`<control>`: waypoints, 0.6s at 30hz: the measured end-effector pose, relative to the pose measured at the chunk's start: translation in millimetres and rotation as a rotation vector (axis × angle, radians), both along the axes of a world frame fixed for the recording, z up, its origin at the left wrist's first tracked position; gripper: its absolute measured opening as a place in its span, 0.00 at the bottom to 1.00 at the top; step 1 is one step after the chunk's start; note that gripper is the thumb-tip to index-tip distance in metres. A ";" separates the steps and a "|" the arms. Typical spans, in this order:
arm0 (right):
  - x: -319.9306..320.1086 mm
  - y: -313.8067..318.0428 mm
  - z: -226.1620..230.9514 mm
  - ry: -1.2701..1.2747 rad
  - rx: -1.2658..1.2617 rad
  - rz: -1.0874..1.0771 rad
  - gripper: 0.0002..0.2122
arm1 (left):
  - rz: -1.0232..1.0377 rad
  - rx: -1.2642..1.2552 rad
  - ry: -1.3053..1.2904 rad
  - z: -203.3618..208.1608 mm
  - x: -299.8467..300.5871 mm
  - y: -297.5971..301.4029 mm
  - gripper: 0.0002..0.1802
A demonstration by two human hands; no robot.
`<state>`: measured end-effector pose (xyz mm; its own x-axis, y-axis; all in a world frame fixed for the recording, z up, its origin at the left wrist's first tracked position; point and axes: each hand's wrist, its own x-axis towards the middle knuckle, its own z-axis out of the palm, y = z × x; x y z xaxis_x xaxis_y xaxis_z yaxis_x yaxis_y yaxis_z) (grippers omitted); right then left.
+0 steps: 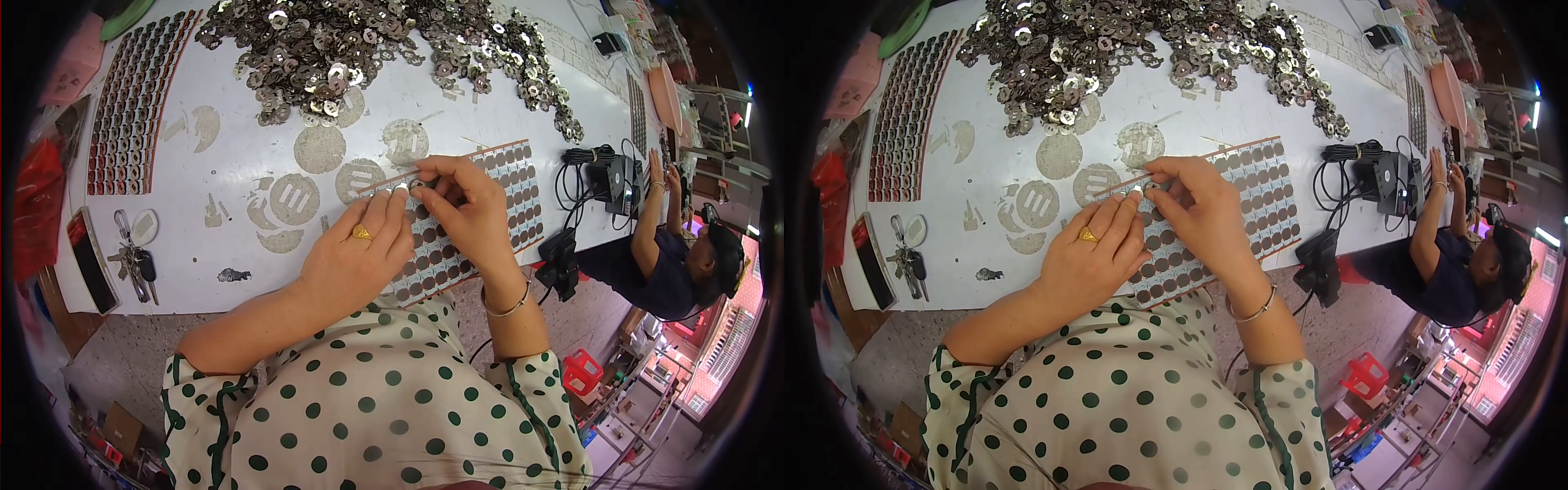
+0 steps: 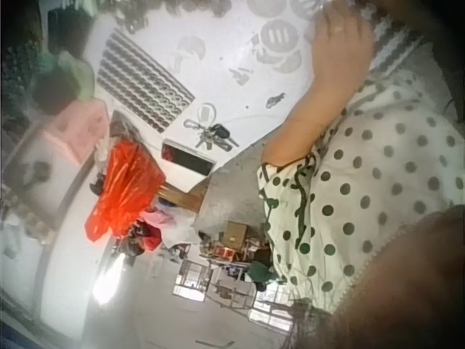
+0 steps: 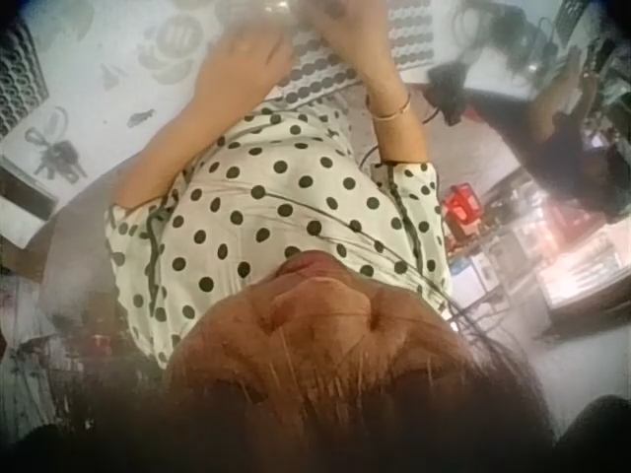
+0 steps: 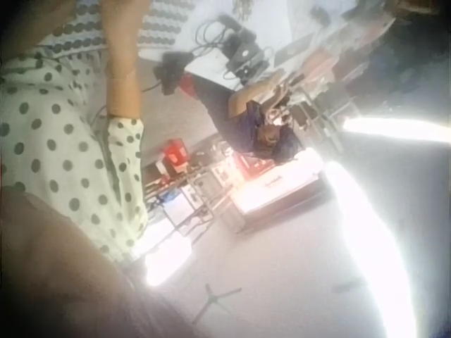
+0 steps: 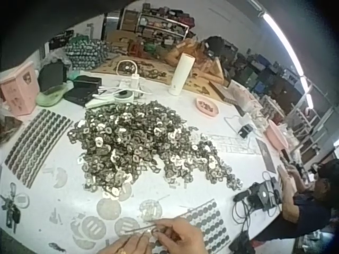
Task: The person places small metal washers into a structured plastic tray by hand.
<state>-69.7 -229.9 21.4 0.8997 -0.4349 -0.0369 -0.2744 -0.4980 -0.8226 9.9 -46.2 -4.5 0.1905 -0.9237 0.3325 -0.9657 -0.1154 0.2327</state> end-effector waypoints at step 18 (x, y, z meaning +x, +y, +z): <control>42.0 -53.4 -1.6 -0.190 -0.367 -0.160 0.16 | 0.005 -0.043 0.045 -2.4 1.9 -8.4 0.13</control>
